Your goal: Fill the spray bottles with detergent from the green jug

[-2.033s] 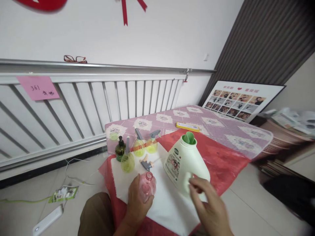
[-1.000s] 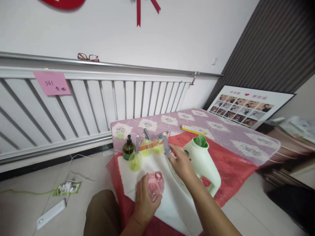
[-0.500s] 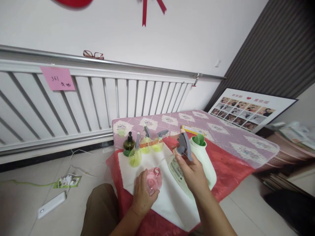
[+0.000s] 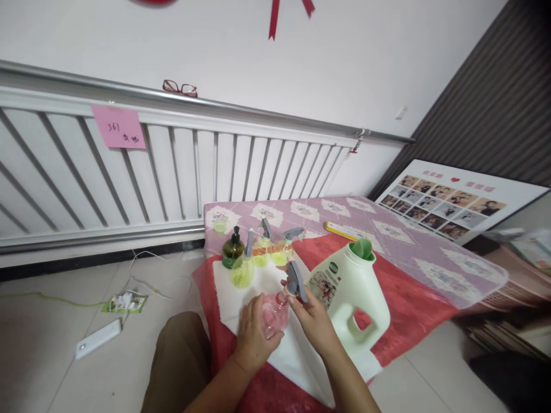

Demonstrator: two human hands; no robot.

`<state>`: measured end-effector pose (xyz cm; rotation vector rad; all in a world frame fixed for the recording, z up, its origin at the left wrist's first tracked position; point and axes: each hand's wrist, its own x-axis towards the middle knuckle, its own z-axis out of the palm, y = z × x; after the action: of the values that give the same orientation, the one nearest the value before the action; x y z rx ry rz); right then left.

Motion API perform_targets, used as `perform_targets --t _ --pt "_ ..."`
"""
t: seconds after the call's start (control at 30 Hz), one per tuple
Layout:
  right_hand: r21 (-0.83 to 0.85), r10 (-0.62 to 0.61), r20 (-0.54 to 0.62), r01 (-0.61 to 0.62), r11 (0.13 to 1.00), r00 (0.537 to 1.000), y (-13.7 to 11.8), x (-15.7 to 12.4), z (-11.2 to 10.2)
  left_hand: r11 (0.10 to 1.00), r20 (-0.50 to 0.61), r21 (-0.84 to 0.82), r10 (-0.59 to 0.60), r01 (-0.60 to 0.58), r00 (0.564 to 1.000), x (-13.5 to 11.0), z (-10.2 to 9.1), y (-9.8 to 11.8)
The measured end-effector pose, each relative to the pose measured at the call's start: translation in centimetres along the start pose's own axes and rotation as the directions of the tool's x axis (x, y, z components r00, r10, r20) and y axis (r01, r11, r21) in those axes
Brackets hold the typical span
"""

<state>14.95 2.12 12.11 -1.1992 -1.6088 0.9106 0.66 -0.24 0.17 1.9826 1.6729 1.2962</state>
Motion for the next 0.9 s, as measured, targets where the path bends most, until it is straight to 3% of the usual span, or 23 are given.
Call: perform_targets --t 0.47,0.9 --pt "-0.003 0.042 0.125 -0.042 0.999 0.991 0.4 -0.2 0.5 0.997 0.027 -0.07 -0.026 0.028 0.999 0.3 -0.3 0.2" --pt "-0.22 0.038 0.203 0.008 0.975 0.978 -0.9 0.4 -0.4 0.993 0.058 -0.106 -0.043 0.049 0.997 0.4 -0.8 0.3"
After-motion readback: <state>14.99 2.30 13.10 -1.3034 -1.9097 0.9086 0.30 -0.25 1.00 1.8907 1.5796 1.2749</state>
